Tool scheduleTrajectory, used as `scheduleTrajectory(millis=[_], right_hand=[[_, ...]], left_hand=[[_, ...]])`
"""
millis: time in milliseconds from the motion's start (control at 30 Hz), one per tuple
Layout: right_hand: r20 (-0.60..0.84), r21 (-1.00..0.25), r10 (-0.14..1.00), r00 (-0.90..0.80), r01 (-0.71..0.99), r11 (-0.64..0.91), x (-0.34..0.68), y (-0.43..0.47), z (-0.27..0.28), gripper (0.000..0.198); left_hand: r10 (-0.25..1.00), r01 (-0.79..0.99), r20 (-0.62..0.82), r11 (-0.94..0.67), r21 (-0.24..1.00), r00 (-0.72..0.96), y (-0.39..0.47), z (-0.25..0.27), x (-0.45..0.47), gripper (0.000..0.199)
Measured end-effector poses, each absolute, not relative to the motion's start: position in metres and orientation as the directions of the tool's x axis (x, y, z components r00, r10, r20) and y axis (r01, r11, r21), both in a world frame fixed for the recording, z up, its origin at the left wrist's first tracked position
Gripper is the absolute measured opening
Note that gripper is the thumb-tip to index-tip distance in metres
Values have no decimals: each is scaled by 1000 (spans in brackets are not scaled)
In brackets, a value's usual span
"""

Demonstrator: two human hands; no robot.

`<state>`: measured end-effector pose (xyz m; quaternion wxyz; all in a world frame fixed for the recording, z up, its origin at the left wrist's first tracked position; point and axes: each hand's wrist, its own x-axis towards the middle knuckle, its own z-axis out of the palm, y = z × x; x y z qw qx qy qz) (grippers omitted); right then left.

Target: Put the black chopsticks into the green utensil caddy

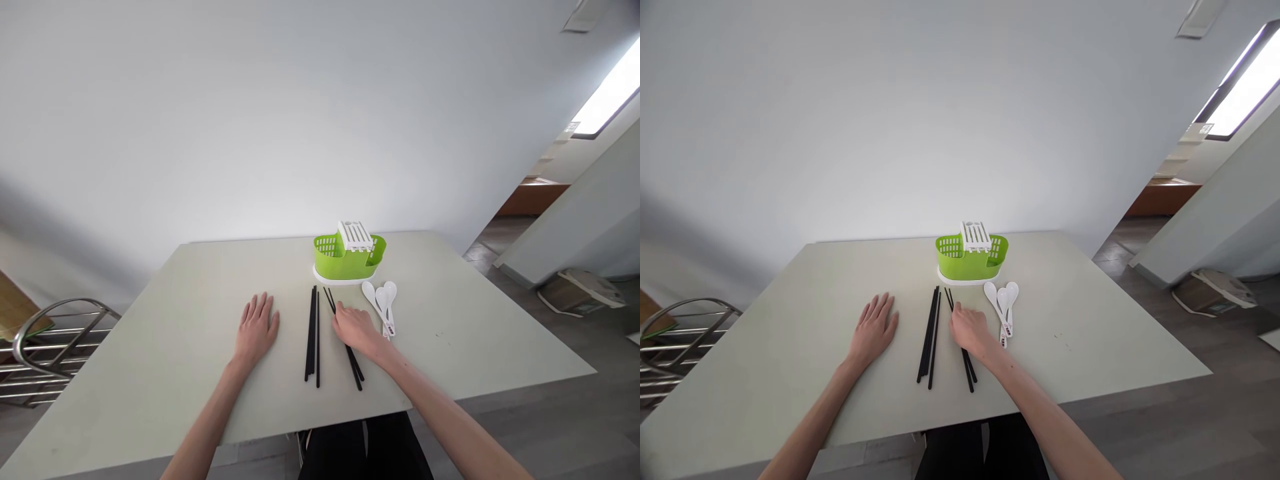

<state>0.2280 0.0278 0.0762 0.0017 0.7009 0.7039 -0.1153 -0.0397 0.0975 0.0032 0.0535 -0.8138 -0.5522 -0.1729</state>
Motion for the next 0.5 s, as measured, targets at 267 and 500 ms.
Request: scheduleTrajectory(millis=[267, 500], right_hand=[[475, -430, 880, 5, 874, 227, 275, -2, 84, 20], [614, -455, 789, 18, 825, 335, 287, -23, 66, 11]], left_hand=[[876, 910, 353, -394, 129, 329, 99, 1, -40, 58], [874, 907, 353, -401, 131, 335, 99, 2, -40, 59]])
